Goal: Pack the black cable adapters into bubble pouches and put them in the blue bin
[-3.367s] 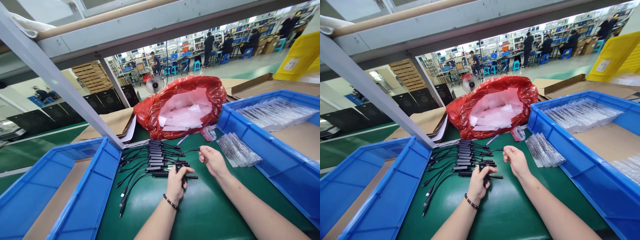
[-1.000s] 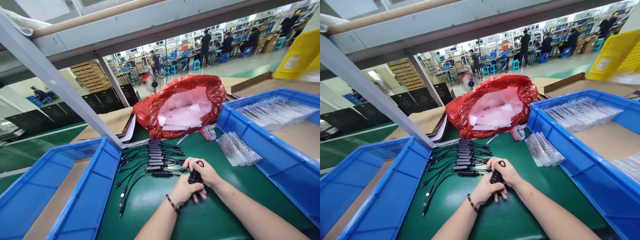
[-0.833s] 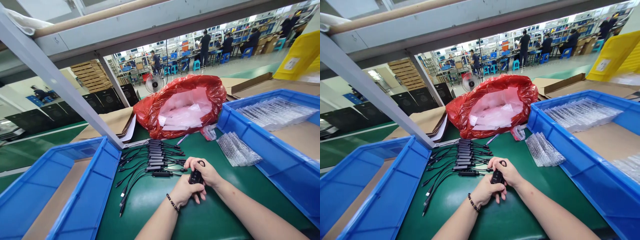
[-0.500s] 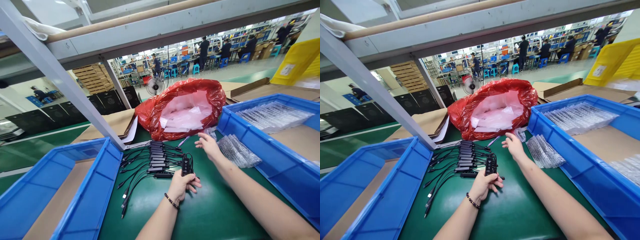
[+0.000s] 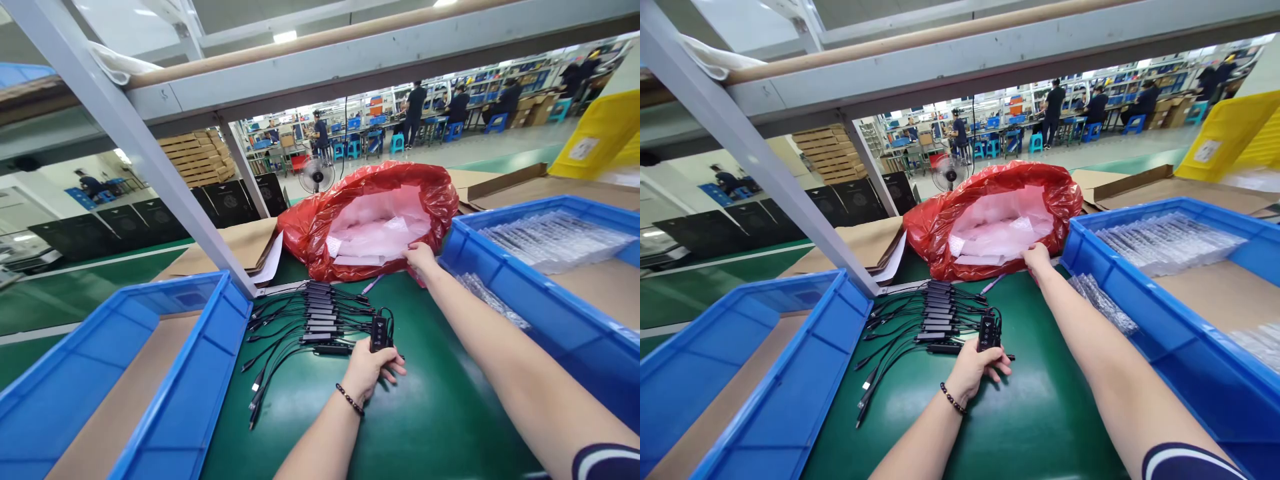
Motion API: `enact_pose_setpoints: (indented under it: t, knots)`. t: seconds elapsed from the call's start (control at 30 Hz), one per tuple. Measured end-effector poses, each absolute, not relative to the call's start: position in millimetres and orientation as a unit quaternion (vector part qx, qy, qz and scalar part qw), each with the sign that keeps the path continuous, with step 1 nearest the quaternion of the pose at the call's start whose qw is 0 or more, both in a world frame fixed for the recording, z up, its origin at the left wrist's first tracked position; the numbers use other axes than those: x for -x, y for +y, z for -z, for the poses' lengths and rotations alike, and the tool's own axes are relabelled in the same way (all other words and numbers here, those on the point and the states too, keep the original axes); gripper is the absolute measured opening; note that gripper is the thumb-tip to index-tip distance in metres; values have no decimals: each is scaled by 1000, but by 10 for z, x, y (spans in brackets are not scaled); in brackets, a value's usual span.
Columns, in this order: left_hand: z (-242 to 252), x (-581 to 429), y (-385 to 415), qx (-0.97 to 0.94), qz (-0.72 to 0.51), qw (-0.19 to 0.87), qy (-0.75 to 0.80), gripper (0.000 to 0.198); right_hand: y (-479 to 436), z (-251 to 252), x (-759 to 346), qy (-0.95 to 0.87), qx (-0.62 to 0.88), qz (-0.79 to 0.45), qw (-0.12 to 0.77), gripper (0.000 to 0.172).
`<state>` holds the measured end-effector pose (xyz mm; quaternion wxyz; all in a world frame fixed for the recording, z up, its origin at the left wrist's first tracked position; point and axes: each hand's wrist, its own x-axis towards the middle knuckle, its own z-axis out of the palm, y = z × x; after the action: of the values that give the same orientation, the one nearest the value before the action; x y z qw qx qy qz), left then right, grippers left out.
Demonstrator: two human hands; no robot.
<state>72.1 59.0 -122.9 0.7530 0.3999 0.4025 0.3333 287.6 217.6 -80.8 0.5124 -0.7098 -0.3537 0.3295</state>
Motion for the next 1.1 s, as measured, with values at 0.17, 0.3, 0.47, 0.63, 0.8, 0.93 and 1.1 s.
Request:
enact_pose_setpoints:
  t: [0.17, 0.3, 0.47, 0.63, 0.8, 0.93, 1.1]
  knots:
    - [1202, -683, 614, -359, -401, 745, 393, 33, 1616, 851, -2603, -315, 653, -427, 541, 30]
    - [1165, -671, 648, -334, -445, 735, 388, 36, 985, 1055, -2315, -363, 545, -556, 512, 28]
    - [1181, -693, 660, -386, -437, 692, 425, 30, 636, 1237, -2177, -447, 438, -633, 457, 32]
    - [1213, -704, 644, -427, -422, 672, 433, 27, 648, 1266, -2256, -457, 409, -640, 463, 30]
    - [1210, -713, 661, -342, -458, 702, 426, 31, 613, 1231, -2236, -519, 370, -623, 454, 56]
    - [1200, -737, 647, -326, -449, 717, 421, 35, 569, 1273, -2142, -586, 448, -491, 463, 59]
    - [1235, -753, 631, -360, -454, 691, 432, 32, 555, 1308, -2100, -634, 446, -422, 470, 42]
